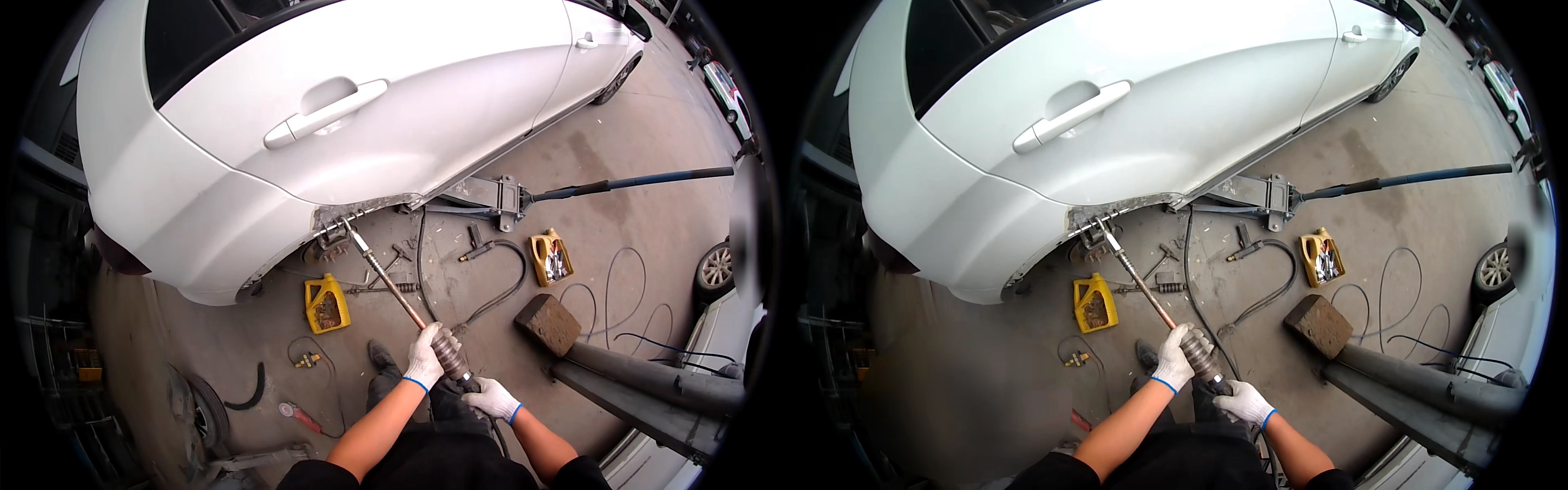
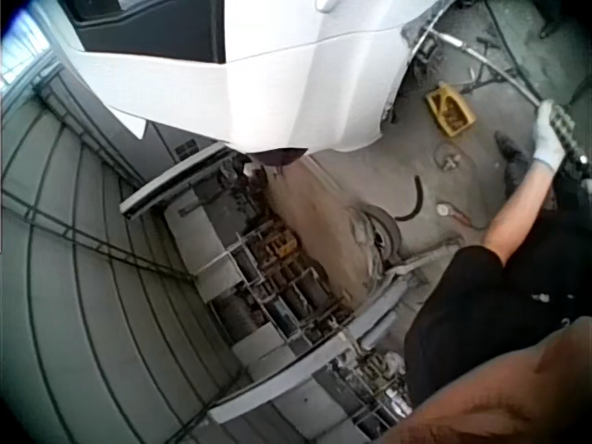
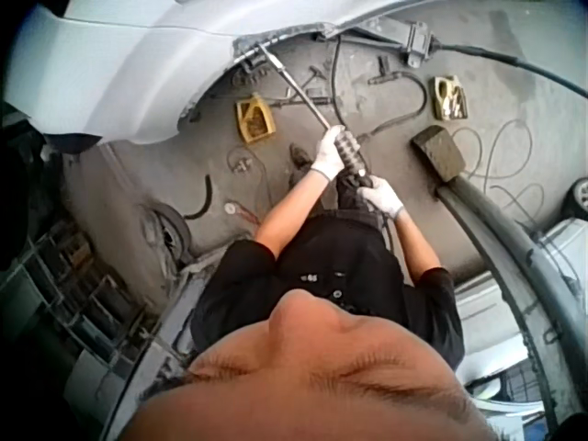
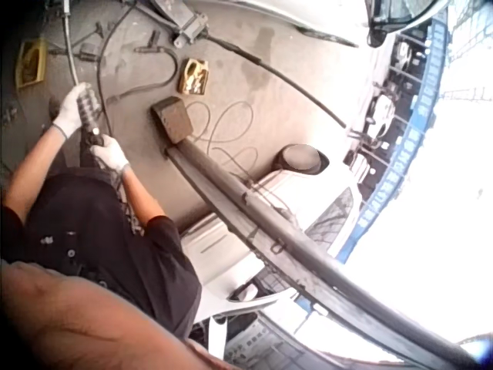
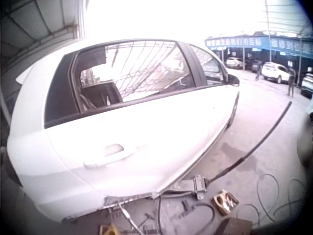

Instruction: The person uses a pneumatic dent puller and a hammer to repair a dent on the rear wheel arch of a white car. They repeatedly attach the puller to the damaged area, pull to straighten the metal, and then hammer the surface to smooth it out.

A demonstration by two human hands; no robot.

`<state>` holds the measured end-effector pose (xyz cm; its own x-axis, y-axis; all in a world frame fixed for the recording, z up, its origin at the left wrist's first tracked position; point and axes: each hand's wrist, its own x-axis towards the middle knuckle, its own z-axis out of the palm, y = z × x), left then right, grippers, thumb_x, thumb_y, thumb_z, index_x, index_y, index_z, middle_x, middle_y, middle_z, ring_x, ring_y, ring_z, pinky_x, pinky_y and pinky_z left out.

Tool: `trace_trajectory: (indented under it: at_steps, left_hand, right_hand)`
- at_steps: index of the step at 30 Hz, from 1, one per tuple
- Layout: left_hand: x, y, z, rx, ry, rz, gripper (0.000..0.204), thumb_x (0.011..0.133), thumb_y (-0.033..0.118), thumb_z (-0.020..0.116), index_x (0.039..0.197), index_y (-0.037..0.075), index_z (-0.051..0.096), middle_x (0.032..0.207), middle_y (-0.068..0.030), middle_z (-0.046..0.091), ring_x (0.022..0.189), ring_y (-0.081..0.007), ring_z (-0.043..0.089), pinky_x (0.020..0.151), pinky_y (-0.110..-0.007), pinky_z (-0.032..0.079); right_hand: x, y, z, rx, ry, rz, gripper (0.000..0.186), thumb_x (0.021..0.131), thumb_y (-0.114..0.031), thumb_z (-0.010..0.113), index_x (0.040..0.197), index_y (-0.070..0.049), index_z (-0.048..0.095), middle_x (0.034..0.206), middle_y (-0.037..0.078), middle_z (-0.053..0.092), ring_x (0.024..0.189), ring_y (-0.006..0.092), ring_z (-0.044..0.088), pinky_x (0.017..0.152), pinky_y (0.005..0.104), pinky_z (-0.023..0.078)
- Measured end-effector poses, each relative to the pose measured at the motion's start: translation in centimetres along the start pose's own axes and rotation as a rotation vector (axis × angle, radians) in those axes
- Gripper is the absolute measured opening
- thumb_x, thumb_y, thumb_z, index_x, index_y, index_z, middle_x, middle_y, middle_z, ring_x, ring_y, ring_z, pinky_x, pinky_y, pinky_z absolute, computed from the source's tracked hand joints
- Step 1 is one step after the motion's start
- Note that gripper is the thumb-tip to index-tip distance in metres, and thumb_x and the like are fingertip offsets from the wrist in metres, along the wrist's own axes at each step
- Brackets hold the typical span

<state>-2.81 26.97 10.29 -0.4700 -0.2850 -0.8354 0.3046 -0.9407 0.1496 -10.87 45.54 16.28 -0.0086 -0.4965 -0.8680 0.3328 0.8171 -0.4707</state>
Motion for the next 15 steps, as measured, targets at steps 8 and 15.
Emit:
trace_trajectory:
  at_steps: [8, 15]
  left_hand:
    - [2.4, 6.8, 2.3, 0.094, 0.003, 0.143, 0.019, 0.095, 0.03, 0.062, 0.09, 0.012, 0.059, 0.077, -0.005, 0.064, 0.065, -0.0234, 0.064, 0.065, -0.043, 0.058]
    - [-0.2, -1.0, 0.5, 0.066, 0.072, 0.218, 0.021, 0.089, 0.023, 0.068, 0.096, 0.005, 0.059, 0.076, -0.0087, 0.063, 0.058, -0.0227, 0.063, 0.058, -0.04, 0.058]
  right_hand:
    - [0.3, 0.2, 0.7, -0.056, 0.057, 0.002, 0.025, 0.086, -0.016, 0.069, 0.104, 0.0, 0.063, 0.071, 0.002, 0.062, 0.055, 0.0101, 0.058, 0.052, 0.0281, 0.053]
    - [0.9, 0.5, 0.7, -0.219, 0.168, -0.075, 0.025, 0.082, -0.018, 0.068, 0.1, -0.001, 0.064, 0.068, 0.004, 0.063, 0.053, 0.0116, 0.059, 0.052, 0.0298, 0.052]
